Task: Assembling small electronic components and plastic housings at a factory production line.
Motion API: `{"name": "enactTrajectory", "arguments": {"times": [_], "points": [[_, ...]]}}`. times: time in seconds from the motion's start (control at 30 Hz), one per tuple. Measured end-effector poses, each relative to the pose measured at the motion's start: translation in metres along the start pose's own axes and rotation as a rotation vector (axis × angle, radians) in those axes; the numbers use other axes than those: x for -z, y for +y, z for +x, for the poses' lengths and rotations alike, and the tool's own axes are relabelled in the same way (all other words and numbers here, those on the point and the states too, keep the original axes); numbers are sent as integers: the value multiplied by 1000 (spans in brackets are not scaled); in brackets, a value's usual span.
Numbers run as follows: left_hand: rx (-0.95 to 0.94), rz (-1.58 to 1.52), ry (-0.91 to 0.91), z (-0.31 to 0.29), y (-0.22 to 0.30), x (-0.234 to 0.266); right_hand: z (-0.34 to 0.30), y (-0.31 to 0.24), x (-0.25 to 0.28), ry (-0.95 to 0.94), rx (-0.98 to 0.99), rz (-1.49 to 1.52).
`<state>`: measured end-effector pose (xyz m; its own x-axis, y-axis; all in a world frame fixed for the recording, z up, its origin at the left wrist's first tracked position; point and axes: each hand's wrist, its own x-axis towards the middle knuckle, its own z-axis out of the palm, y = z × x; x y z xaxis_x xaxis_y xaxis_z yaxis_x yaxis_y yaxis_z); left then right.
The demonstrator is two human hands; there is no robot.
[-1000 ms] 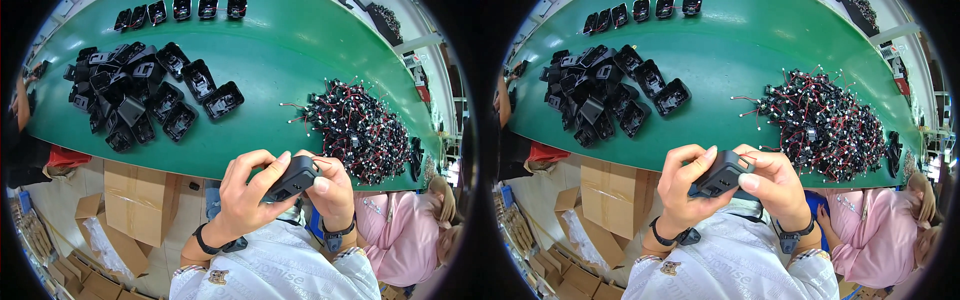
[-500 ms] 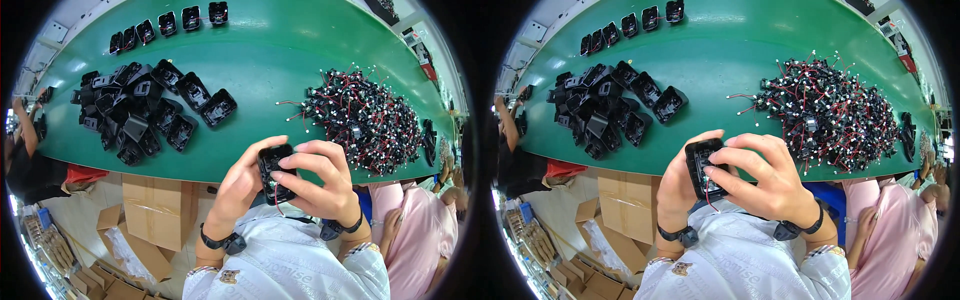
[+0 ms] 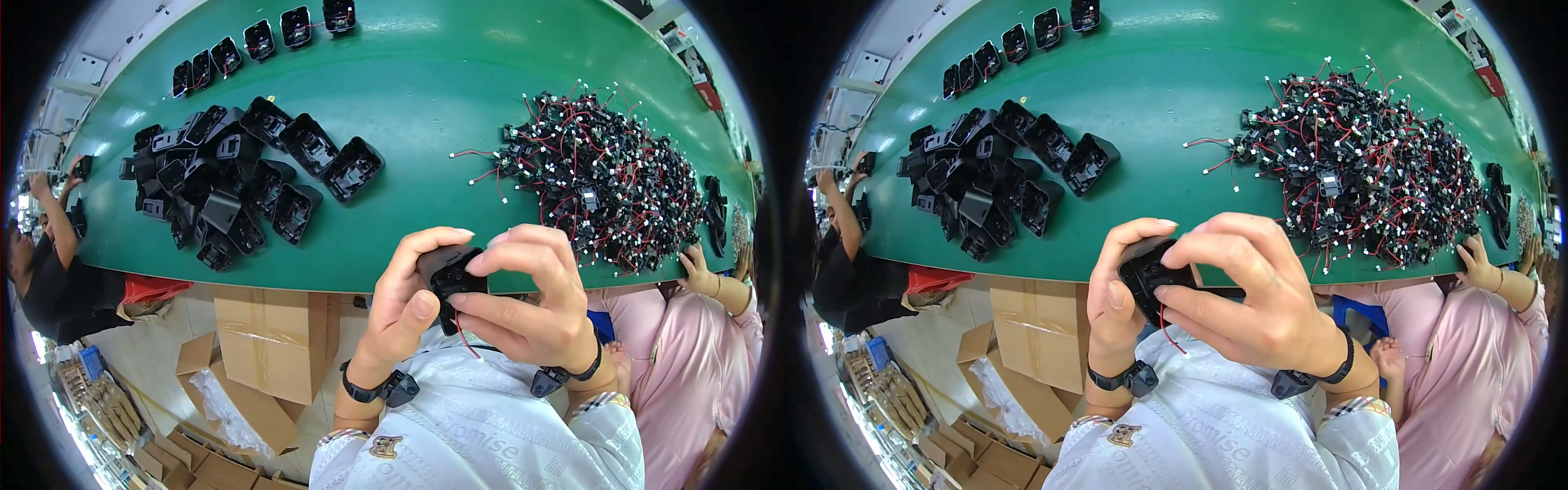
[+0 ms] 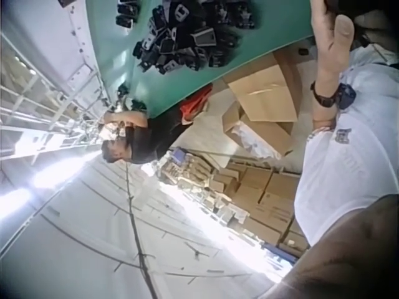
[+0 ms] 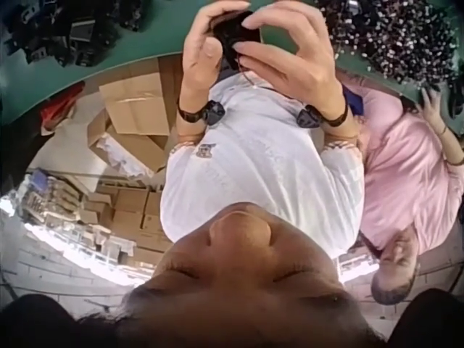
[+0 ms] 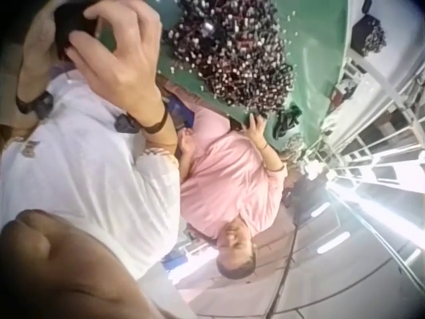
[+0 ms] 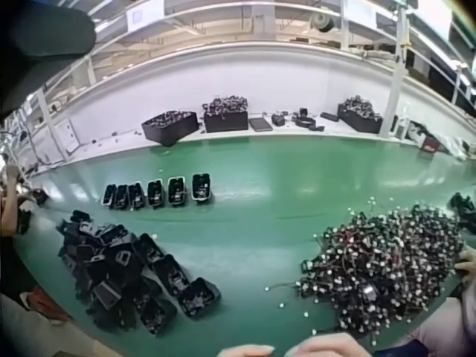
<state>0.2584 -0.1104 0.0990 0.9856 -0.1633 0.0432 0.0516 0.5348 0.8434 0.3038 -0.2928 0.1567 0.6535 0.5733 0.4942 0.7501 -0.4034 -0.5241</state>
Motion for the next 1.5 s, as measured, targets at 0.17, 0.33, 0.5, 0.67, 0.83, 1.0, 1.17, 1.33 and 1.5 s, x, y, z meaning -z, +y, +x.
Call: {"name": "enactTrajectory", "arguments": {"times": [0.17, 0.33, 0.5, 0.67, 0.83, 1.0, 1.17, 1.33, 1.5], "points": [[-21, -41, -71, -7, -10, 6, 5, -5, 7, -31, -5, -23], [-15, 11, -31, -1, -4, 0, -1, -4, 7, -43, 27, -103], [34, 119, -93, 0, -1, 3, -8, -12, -5, -25, -18, -149], [48, 24, -51, -2, -6, 1, -12, -8, -7, 18, -92, 15], [13, 82, -23, 5, -4, -4, -15, -10, -17, 108, -170, 16], [5, 129, 52, 9, -1, -4, -16, -8, -33, 194, -188, -73], [-39, 157, 100, 11, 0, -1, -6, -11, -30, 121, -203, -77], [-57, 142, 116, 8, 3, 1, -3, -12, -27, 61, -163, -77], [-44, 72, 97, 9, 4, 8, -2, -13, -26, -7, -135, -50]]}}
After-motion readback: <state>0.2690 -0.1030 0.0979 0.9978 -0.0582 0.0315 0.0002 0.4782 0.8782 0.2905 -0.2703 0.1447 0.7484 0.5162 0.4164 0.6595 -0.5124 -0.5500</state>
